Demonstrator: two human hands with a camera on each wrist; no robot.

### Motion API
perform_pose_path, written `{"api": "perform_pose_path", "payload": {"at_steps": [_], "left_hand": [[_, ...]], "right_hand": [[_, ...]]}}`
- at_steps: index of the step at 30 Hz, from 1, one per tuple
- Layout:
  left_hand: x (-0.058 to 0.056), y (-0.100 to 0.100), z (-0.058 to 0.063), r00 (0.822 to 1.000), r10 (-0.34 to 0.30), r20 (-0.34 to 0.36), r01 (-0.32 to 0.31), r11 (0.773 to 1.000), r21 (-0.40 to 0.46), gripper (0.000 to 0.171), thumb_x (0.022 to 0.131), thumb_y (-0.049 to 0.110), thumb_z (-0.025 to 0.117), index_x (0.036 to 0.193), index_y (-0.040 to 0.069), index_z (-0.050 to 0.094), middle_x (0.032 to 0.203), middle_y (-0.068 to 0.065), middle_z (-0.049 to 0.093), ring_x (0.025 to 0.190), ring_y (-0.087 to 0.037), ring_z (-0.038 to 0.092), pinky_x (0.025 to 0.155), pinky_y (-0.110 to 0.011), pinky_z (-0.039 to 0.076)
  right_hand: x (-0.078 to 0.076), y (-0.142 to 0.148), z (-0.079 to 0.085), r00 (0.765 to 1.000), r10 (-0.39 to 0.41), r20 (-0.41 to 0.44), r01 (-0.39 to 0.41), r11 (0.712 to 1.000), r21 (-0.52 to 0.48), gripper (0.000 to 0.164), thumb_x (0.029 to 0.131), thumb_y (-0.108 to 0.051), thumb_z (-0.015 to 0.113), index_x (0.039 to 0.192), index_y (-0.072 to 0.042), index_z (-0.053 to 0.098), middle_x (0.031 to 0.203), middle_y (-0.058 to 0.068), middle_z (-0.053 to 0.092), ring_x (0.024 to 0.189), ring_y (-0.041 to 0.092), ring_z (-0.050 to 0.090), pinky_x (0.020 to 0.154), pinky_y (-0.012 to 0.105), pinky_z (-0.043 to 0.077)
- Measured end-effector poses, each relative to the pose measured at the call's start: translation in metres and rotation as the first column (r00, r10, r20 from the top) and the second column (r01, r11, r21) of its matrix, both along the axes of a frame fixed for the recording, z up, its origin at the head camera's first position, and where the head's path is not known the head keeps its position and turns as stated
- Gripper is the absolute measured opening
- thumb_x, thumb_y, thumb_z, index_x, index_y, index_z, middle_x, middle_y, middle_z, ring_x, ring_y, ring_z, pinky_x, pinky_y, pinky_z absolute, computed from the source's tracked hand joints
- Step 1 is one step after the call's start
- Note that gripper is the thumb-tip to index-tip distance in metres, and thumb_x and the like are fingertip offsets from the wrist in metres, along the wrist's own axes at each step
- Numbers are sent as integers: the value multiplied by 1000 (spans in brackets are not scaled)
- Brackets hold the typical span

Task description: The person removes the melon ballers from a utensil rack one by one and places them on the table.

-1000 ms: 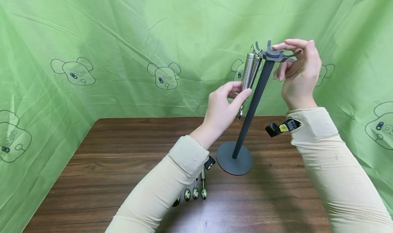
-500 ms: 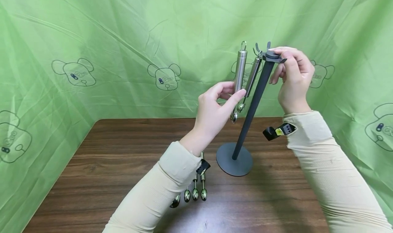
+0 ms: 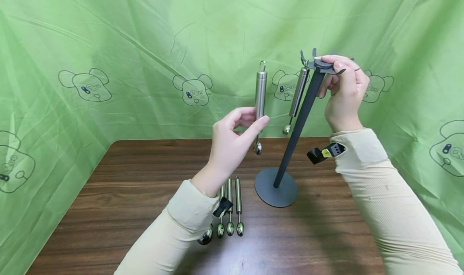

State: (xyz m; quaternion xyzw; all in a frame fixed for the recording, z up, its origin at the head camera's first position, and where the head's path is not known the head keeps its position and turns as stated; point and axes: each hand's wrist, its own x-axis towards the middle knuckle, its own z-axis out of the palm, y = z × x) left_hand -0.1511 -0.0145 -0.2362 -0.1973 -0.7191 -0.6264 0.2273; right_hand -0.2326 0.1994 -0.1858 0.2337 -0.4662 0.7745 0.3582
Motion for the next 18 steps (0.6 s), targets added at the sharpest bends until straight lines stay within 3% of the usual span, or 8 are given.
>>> {"api": "perform_pose_path", "payload": {"at_steps": [10, 18], "left_hand": [[4, -19, -12, 996, 63, 65, -64, 998, 17, 21, 86, 23, 78, 102, 10, 73, 85, -5, 74, 76, -8, 66, 58, -24, 50], [8, -30, -22, 990, 100, 102, -108, 991, 79, 20, 84, 17, 79, 99, 5, 72, 79, -6, 70, 67, -5, 61, 55, -19, 47]], "right_hand": [[-2, 4, 0, 997, 52, -57, -52, 999, 10, 29, 92, -1, 46, 90, 17, 68, 85, 23, 73, 34, 13, 37, 34, 22, 30], [-4, -2, 1, 995, 69, -76, -70, 997, -14, 29, 91, -2, 45, 89, 17, 67, 54, 10, 62, 33, 11, 27, 34, 22, 27]]}}
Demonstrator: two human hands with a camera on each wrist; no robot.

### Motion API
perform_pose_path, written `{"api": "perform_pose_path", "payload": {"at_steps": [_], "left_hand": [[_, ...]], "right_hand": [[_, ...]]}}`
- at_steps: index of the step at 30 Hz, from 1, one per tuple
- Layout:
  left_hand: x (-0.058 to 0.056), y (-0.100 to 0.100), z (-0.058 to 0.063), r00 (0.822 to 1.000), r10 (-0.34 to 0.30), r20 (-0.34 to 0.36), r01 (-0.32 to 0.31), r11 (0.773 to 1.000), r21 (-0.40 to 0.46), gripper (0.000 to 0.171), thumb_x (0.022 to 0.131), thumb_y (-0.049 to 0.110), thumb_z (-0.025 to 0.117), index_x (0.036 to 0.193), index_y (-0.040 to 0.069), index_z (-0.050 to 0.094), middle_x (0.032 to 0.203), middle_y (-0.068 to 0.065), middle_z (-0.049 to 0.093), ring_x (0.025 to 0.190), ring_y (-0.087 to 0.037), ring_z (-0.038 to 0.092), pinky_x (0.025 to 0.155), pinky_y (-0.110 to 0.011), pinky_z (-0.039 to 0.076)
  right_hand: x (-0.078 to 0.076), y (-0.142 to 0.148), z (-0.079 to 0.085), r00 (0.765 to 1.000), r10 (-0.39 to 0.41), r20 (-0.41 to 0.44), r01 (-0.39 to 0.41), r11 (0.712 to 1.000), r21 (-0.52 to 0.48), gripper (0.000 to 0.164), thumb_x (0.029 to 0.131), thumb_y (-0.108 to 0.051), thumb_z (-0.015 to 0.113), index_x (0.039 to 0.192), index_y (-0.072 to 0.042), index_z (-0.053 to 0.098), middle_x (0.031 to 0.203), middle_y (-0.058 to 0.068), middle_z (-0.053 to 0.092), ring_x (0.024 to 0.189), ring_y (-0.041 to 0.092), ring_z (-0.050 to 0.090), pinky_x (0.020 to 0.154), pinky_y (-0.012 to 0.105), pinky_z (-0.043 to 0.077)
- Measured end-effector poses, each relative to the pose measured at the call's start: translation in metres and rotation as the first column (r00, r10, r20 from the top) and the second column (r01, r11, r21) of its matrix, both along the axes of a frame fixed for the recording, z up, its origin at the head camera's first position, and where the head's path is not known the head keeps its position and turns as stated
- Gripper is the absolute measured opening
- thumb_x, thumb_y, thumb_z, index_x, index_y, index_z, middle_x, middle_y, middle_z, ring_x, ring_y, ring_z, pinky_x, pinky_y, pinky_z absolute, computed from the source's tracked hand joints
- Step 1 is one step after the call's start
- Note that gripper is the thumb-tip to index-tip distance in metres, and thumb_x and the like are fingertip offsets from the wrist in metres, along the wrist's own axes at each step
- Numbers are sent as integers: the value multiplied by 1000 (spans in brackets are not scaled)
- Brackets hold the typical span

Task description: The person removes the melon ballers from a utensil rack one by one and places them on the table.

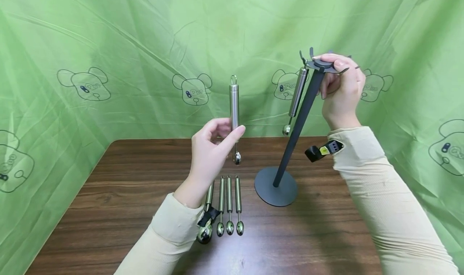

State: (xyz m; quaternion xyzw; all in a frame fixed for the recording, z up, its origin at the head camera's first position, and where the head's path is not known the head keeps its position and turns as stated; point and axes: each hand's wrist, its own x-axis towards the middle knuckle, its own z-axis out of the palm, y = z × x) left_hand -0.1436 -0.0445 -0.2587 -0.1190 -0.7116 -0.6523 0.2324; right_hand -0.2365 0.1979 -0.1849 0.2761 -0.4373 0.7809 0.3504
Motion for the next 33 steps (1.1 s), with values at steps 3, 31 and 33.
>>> {"api": "perform_pose_path", "payload": {"at_steps": [3, 31, 33], "left_hand": [[3, -4, -5, 1000, 20, 21, -20, 1000, 15, 21, 83, 15, 80, 99, 5, 72, 78, -3, 70, 66, -5, 60, 55, -18, 45], [18, -55, -55, 975, 153, 162, -157, 988, 10, 22, 82, 11, 80, 98, -2, 71, 75, 15, 63, 71, -3, 59, 63, -15, 49], [19, -58, -58, 973, 160, 163, -165, 986, 12, 22, 82, 10, 80, 98, -3, 70, 75, 16, 63, 71, -3, 60, 64, -15, 49]], "right_hand": [[-1, -1, -1, 1000, -10, 1, 10, 1000, -18, 30, 92, -1, 44, 88, 16, 67, 61, 13, 67, 33, 11, 24, 34, 22, 26], [0, -9, -1, 999, -38, 8, 38, 997, -68, 32, 91, 0, 42, 85, 15, 69, 70, 16, 71, 32, 8, 19, 34, 21, 21], [1, -10, -1, 999, -39, 15, 40, 997, -72, 32, 92, 0, 42, 85, 15, 69, 70, 16, 71, 33, 8, 18, 34, 21, 21]]}}
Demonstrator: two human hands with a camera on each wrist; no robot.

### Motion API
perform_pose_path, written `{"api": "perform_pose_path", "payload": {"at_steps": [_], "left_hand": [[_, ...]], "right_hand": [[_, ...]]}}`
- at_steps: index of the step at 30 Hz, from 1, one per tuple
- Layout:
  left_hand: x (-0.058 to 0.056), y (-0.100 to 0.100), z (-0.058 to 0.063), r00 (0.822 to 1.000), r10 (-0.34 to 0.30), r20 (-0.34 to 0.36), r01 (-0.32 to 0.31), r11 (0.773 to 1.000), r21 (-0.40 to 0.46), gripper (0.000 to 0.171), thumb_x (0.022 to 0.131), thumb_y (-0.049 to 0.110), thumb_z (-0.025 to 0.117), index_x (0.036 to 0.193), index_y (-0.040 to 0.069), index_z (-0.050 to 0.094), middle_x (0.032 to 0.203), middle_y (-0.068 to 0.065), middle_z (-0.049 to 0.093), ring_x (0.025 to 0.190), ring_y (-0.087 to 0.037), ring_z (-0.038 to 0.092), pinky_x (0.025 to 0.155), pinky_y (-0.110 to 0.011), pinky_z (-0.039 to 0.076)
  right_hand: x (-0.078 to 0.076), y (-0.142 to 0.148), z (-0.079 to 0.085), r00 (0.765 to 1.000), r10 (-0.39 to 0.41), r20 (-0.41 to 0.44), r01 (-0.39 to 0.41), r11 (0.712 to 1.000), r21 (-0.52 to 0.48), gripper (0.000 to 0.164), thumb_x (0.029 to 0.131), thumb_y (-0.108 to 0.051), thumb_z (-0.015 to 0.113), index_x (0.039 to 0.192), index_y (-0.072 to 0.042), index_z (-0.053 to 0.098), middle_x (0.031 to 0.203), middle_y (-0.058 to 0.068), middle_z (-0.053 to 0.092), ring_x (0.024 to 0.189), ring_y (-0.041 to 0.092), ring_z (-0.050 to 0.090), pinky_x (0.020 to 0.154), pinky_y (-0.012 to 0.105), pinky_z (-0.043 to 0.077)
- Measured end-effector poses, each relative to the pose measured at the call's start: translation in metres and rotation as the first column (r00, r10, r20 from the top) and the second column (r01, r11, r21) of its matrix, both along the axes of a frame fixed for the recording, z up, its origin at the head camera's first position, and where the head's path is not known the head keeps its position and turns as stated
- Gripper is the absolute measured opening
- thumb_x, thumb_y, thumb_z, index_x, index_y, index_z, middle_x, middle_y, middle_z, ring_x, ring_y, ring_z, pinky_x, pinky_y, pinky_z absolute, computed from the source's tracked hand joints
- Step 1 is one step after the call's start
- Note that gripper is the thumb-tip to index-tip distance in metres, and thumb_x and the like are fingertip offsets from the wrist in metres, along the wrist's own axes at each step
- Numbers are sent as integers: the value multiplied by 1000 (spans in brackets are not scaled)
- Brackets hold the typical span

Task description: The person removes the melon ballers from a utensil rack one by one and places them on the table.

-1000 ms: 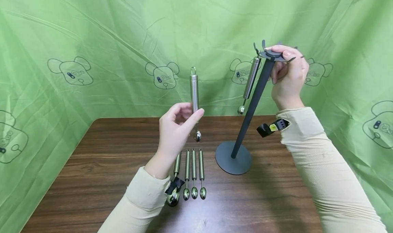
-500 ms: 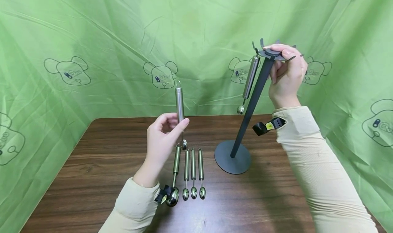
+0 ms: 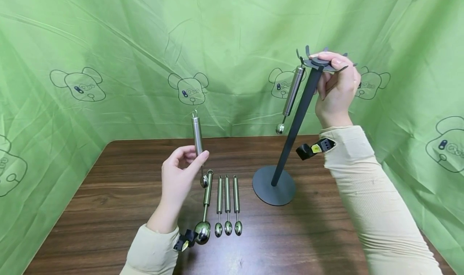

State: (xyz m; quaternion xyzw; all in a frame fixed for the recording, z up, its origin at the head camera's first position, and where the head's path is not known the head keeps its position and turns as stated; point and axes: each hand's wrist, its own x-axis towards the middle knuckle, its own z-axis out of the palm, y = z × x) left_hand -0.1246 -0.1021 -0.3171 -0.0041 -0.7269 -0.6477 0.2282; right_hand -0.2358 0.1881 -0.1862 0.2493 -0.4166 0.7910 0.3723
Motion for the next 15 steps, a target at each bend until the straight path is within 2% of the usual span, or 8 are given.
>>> {"api": "perform_pose_path", "payload": {"at_steps": [6, 15], "left_hand": [[5, -6, -9, 999, 30, 14, -30, 999, 16, 22, 83, 7, 79, 98, -5, 69, 76, 19, 64, 72, -1, 60, 69, -14, 50], [13, -17, -27, 993, 73, 96, -75, 997, 23, 23, 83, 8, 79, 100, -5, 69, 75, 19, 65, 72, -1, 60, 69, -13, 49]], "right_hand": [[1, -1, 0, 1000, -16, -2, 16, 1000, -3, 31, 92, 0, 42, 84, 13, 69, 72, 16, 71, 33, 8, 18, 34, 20, 19], [2, -1, 1, 1000, -22, 6, 22, 1000, -10, 33, 92, 0, 40, 83, 12, 70, 74, 16, 72, 33, 8, 18, 34, 20, 18]]}}
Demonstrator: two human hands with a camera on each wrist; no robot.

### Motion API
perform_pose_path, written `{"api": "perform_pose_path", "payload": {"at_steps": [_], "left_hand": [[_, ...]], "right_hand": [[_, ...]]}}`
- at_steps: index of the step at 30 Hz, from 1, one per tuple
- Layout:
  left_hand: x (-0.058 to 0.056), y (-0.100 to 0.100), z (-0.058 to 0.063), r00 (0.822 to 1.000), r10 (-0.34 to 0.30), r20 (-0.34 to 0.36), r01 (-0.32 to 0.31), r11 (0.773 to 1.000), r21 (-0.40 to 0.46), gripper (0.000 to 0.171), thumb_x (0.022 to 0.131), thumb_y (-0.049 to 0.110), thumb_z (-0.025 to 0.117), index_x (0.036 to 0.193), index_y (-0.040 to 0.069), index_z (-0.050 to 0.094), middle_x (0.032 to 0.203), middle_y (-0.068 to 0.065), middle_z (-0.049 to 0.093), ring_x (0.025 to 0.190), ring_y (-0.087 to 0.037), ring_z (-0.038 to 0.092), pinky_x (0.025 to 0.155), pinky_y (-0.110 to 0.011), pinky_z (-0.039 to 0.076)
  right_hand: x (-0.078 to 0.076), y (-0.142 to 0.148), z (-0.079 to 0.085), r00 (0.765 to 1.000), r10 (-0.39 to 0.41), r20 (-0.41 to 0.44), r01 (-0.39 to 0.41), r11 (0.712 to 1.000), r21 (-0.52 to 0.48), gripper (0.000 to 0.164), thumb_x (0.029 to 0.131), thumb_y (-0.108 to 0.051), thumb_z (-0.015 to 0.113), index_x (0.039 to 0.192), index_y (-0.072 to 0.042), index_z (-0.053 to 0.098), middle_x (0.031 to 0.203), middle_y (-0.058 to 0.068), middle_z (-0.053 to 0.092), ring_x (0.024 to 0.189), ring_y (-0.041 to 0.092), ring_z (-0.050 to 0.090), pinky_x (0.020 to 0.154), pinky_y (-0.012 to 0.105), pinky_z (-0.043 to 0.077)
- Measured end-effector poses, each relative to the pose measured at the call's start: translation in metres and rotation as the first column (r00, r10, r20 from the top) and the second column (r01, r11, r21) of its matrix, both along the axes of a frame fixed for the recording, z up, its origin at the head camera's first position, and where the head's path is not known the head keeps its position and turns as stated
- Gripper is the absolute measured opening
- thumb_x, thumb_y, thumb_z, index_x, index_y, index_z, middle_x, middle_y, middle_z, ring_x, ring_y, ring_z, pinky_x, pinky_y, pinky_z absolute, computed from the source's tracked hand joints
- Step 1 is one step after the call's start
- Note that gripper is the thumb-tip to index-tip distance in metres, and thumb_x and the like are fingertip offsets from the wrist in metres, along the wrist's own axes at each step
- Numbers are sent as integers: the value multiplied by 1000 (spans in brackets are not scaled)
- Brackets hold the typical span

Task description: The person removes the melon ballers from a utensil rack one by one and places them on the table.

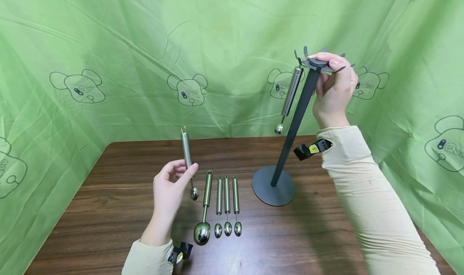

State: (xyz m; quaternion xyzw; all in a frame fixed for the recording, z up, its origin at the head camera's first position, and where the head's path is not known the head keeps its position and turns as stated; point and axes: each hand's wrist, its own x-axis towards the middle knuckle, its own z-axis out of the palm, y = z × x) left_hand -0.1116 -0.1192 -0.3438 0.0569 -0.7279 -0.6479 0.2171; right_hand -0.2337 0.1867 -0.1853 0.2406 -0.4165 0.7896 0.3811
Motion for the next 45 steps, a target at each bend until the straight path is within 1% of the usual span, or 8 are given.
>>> {"api": "perform_pose_path", "payload": {"at_steps": [4, 12, 18, 24, 30, 37, 41, 45], "left_hand": [[3, -6, -9, 998, 21, 54, -21, 1000, -11, 24, 83, 9, 79, 100, -4, 69, 73, 21, 64, 70, 1, 60, 65, -13, 48], [6, -14, -23, 994, 26, 109, -23, 999, -29, 26, 84, 11, 79, 102, -5, 69, 72, 20, 63, 67, 2, 60, 61, -13, 48], [9, -20, -36, 985, 44, 167, -35, 998, -53, 27, 84, 13, 79, 102, -4, 70, 71, 19, 63, 66, 2, 59, 60, -14, 46], [11, -26, -50, 970, 71, 233, -46, 993, -112, 28, 83, 18, 80, 101, -1, 71, 72, 12, 63, 65, -1, 56, 60, -17, 44], [13, -33, -63, 951, 78, 300, -31, 987, -157, 32, 83, 24, 81, 103, 0, 71, 77, 3, 66, 64, -2, 55, 61, -18, 46], [11, -43, -71, 931, 94, 353, -17, 976, -216, 39, 83, 32, 81, 105, 1, 71, 80, 2, 69, 64, -1, 54, 62, -18, 45], [9, -44, -74, 919, 92, 383, -3, 974, -227, 40, 83, 34, 80, 105, 2, 71, 81, 2, 69, 65, -1, 55, 62, -18, 45], [6, -42, -79, 910, 77, 407, 30, 968, -249, 40, 83, 36, 80, 104, 4, 71, 82, 1, 71, 65, -2, 55, 62, -20, 44]], "right_hand": [[0, 0, 0, 1000, 0, -3, -1, 1000, -5, 32, 92, 0, 40, 83, 11, 70, 75, 16, 72, 33, 7, 18, 35, 21, 16], [-1, -1, -2, 1000, -19, 3, 19, 1000, 9, 31, 91, -2, 43, 83, 10, 70, 77, 15, 73, 33, 7, 19, 35, 20, 15], [-1, -2, -2, 999, -39, 6, 39, 999, 15, 31, 92, -3, 43, 83, 9, 70, 78, 15, 73, 33, 7, 19, 34, 20, 14], [-1, -3, -2, 999, -39, -2, 39, 999, 10, 31, 92, -2, 43, 83, 10, 70, 78, 15, 73, 33, 6, 19, 35, 20, 13], [-1, -3, -2, 1000, -25, -2, 25, 1000, 7, 31, 92, -3, 43, 84, 10, 70, 77, 15, 72, 33, 6, 18, 35, 19, 12], [-1, -1, -2, 1000, -21, -10, 21, 1000, -11, 31, 93, -1, 43, 83, 11, 69, 78, 17, 73, 33, 7, 17, 35, 19, 11], [-1, -1, -2, 1000, -12, -8, 12, 1000, -12, 31, 93, -1, 42, 83, 10, 69, 79, 18, 73, 33, 7, 18, 35, 19, 11], [-1, 0, -1, 1000, -17, -4, 17, 1000, -13, 31, 94, -1, 42, 83, 10, 69, 79, 18, 73, 33, 7, 17, 34, 19, 10]]}}
